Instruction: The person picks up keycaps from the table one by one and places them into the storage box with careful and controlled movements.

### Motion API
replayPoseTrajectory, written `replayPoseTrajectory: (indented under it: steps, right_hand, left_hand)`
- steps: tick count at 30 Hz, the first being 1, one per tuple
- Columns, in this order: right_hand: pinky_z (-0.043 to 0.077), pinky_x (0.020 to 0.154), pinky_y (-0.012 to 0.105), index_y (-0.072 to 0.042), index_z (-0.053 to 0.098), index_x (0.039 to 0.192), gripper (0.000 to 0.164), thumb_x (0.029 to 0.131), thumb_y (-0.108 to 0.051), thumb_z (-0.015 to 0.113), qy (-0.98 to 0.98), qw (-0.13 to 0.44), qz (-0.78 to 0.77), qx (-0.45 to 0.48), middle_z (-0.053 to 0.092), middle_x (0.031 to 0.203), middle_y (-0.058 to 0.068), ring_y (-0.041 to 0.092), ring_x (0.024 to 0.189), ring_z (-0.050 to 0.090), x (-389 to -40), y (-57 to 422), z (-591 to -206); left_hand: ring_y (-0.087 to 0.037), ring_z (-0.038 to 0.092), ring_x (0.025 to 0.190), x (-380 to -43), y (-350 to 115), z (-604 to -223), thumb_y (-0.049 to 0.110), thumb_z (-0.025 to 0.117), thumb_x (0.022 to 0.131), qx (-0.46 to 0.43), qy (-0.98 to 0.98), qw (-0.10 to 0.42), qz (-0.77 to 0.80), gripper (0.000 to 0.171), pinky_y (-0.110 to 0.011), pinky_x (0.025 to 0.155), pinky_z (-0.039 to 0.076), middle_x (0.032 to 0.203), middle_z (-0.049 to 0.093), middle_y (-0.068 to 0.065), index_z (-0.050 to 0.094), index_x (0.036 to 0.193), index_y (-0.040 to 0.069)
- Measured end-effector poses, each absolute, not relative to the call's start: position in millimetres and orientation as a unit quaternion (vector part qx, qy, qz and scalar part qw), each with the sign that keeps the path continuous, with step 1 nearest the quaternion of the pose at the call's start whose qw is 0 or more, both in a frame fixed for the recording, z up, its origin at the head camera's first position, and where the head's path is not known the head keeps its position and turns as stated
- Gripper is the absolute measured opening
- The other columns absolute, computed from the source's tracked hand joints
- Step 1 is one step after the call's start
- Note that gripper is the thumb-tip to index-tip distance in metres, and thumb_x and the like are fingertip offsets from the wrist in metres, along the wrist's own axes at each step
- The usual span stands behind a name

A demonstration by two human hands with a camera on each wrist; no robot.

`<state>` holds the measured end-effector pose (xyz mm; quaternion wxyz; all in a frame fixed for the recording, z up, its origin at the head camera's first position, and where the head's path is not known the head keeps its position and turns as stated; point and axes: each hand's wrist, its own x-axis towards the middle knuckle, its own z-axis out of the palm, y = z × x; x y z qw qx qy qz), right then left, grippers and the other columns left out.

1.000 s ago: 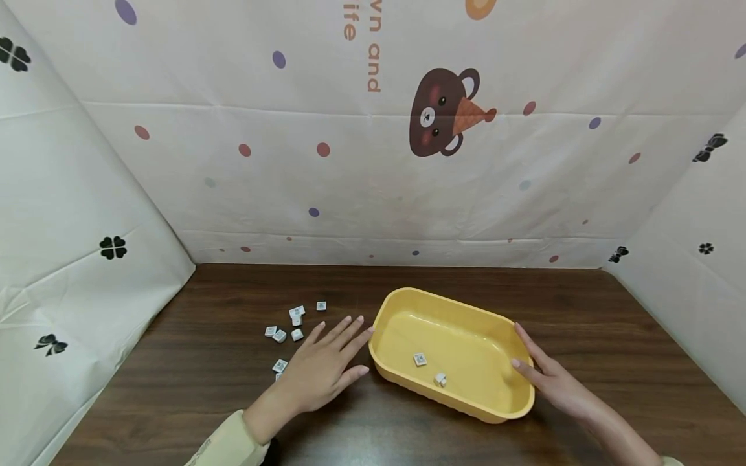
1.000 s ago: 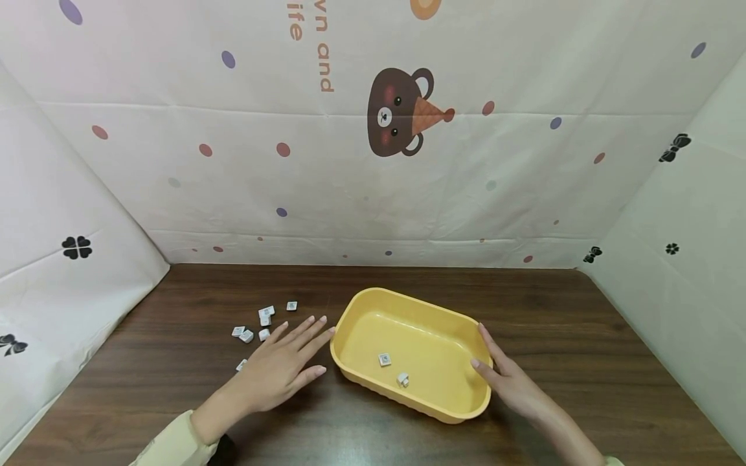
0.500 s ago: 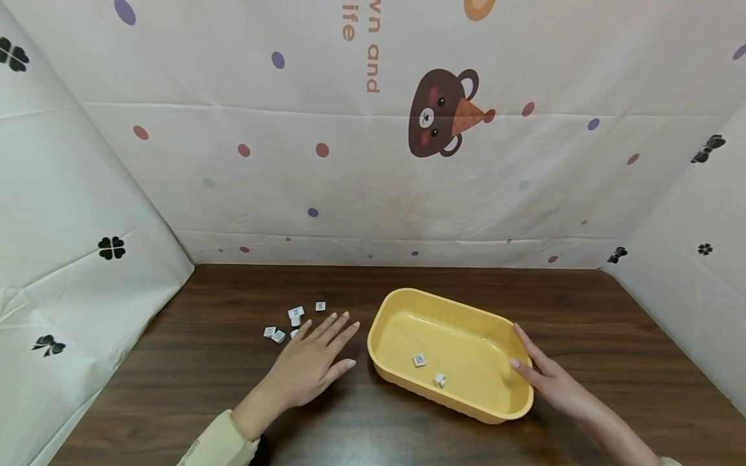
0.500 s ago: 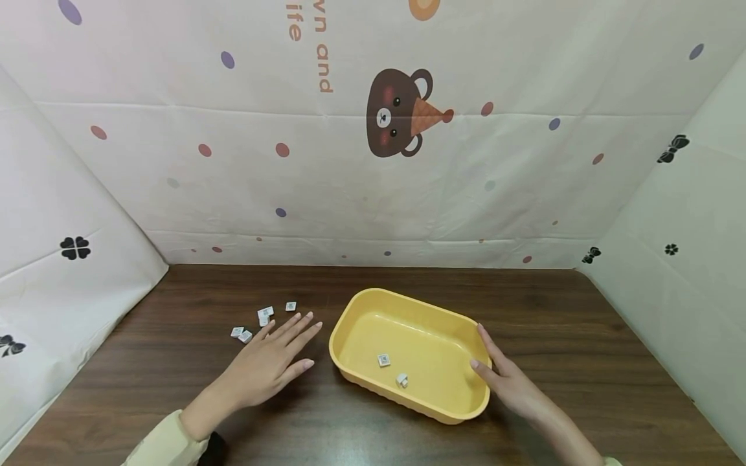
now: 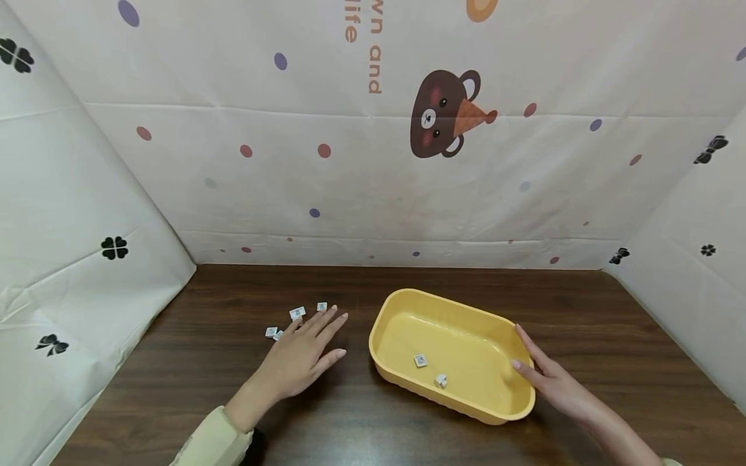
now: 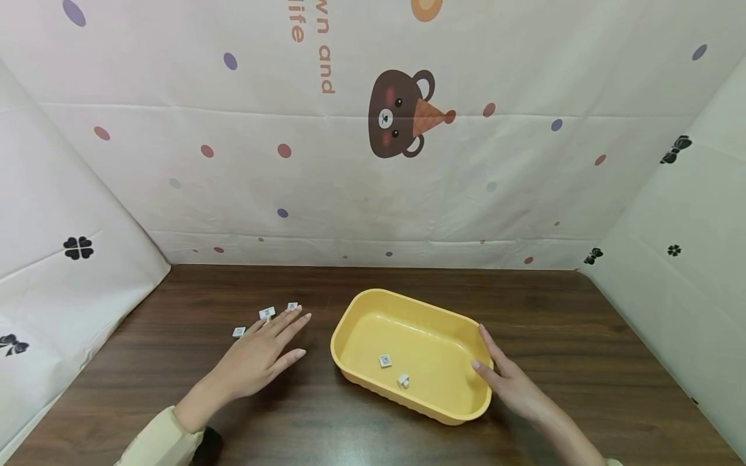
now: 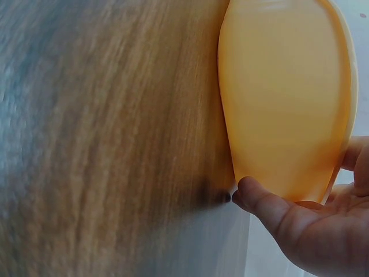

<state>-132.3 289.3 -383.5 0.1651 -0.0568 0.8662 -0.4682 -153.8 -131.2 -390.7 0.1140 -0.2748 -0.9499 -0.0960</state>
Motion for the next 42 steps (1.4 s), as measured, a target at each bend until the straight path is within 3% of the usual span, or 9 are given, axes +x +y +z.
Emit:
replayPoseTrajectory:
  steps: [29,38,42]
  right_hand:
    - [0.034,0.076,0.006,-0.012,-0.003,0.147,0.07,0.097,-0.026,0.044,0.866,0.155,-0.471,-0.067,-0.005,0.148,0.025,0.046,0.131,0.003,-132.0,290.2,-384.2]
    - [0.035,0.076,0.007,-0.011,-0.003,0.147,0.07,0.097,-0.025,0.044,0.866,0.155,-0.47,-0.068,-0.005,0.148,0.026,0.046,0.13,0.003,-132.0,289.9,-384.0]
    - [0.04,0.077,0.012,-0.011,-0.004,0.147,0.07,0.097,-0.025,0.044,0.863,0.158,-0.475,-0.065,-0.005,0.148,0.027,0.046,0.13,0.006,-131.6,289.3,-384.0]
  left_hand:
    - [-0.027,0.038,0.128,-165.4,-153.3,-389.7,0.042,0.053,0.09,-0.25,-0.937,0.099,-0.222,0.061,-0.048,0.099,0.034,0.14,0.039,-0.012,0.038,0.139,0.008]
    - [-0.029,0.047,0.119,-169.4,-160.4,-391.2,0.044,0.052,0.089,-0.222,-0.94,0.066,-0.251,0.062,-0.049,0.096,0.038,0.141,0.038,-0.011,0.037,0.14,0.011]
    - [-0.031,0.042,0.123,-172.2,-163.0,-392.1,0.048,0.051,0.089,-0.213,-0.939,0.051,-0.266,0.066,-0.05,0.097,0.036,0.141,0.038,-0.012,0.035,0.14,0.009]
